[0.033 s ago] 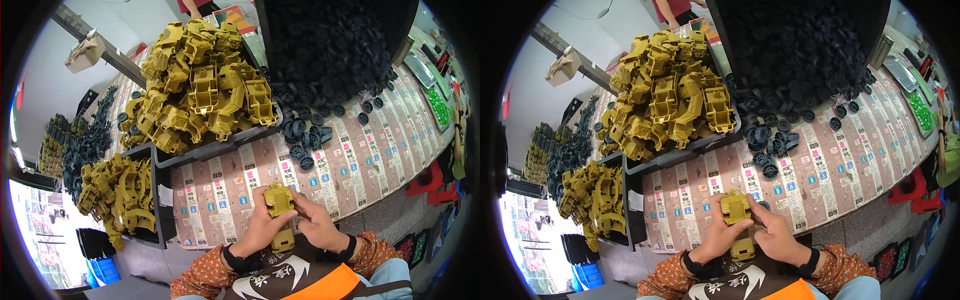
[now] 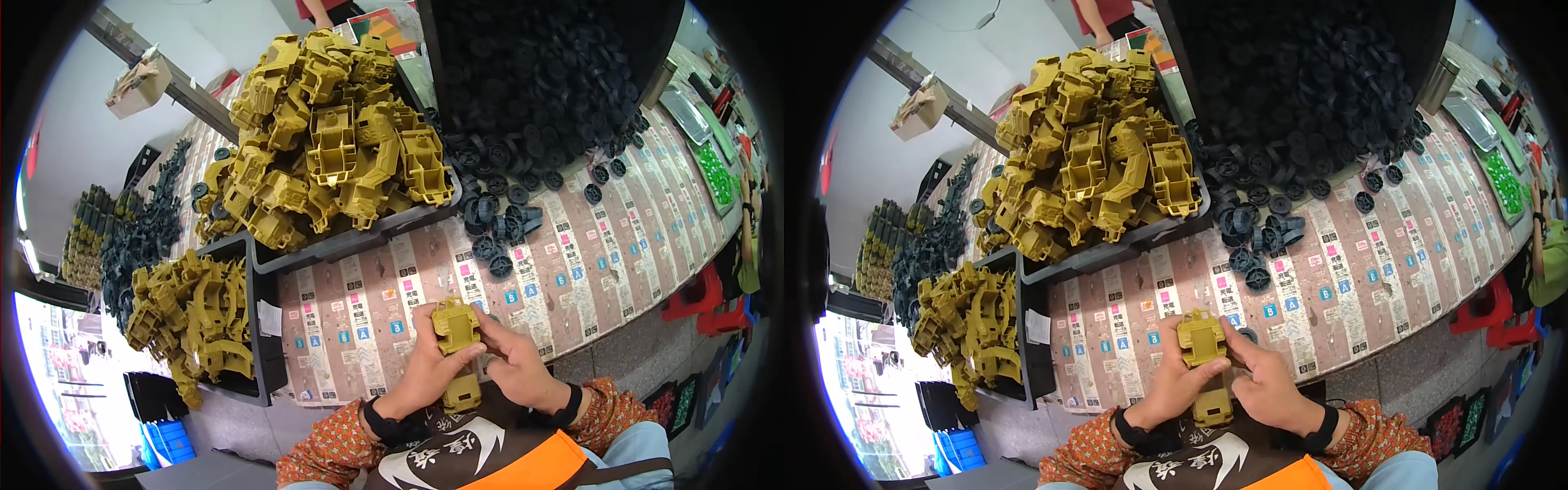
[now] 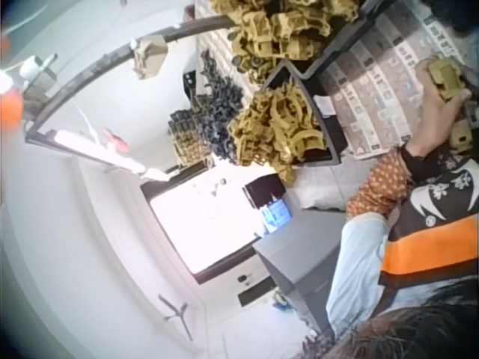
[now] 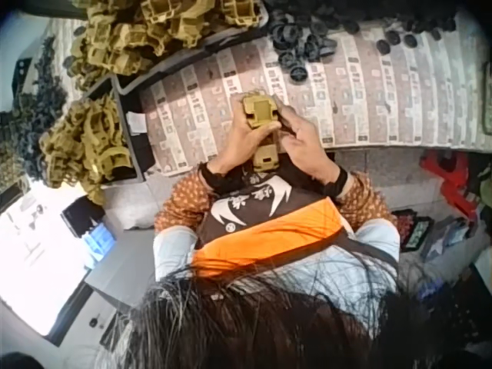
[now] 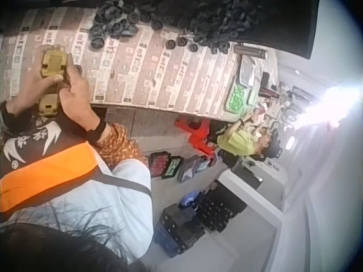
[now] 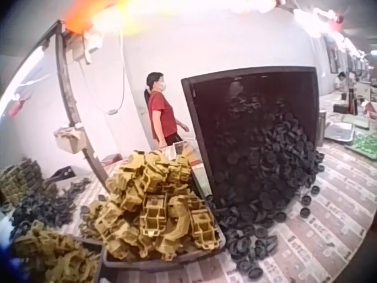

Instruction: The person repeatedly picks up yellow plastic chassis components and inserts small black wheels into them by hand. After inserting the wheels, the person places the assembled units into a bin. The process is repetitive and performed one unit at a time.

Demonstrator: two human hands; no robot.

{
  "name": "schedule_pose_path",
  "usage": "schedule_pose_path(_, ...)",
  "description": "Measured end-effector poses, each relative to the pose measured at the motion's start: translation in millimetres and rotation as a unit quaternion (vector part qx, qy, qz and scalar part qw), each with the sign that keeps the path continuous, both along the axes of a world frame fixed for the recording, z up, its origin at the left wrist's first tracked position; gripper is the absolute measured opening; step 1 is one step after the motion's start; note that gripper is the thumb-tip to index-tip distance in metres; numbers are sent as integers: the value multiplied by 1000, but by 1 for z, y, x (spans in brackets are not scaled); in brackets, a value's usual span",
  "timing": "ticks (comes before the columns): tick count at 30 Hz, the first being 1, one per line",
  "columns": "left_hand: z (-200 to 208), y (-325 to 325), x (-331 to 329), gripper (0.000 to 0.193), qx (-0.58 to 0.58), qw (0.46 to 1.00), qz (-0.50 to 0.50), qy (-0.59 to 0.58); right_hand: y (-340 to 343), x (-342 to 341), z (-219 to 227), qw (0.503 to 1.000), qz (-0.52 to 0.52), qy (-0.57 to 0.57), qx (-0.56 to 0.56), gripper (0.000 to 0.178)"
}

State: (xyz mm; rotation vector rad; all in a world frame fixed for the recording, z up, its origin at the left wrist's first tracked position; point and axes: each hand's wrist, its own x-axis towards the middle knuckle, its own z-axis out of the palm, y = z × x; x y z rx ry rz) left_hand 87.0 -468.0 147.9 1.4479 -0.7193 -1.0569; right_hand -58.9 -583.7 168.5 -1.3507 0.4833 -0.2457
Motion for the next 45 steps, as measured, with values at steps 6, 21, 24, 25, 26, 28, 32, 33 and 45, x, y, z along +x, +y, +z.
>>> schedule_pose_path(6, -6, -3, 5, 70, -18, 998, -33, 49, -2, -3, 3, 998, -4, -5, 59, 82)
schedule_pose_path(21, -5, 5, 4, 76, -52, 997, -21, 49, -8, -2, 5, 999, -16, -21, 41, 77)
schedule_pose_path(24, -9, 5, 4, 77, -33, 994, -2, 102, -6, 0, 5, 1000, -11, -6, -4, 76)
schedule_pose_path(25, -8, 6, 4, 77, -42, 995, -6, 95, -6, 1, 5, 1000, -7, -2, -9, 76)
schedule_pose_path(26, -7, 7, 3, 76, -53, 995, -10, 90, -8, 2, 7, 1000, -7, 2, 10, 75)
schedule_pose_path(28, -2, 6, 7, 75, -60, 996, -28, 63, -16, 2, 15, 999, -5, 11, 49, 73)
schedule_pose_path(32, 16, 1, 23, 72, -38, 994, -13, 98, -75, 15, 21, 936, -3, 143, -320, 50)
schedule_pose_path(33, 20, 1, 26, 71, -30, 990, 9, 138, -83, 21, 11, 886, -60, 133, -441, 44)
schedule_pose_path(45, 17, 4, 31, 55, -91, 938, 193, 274, -51, 24, 15, 946, -43, 105, -304, 26)
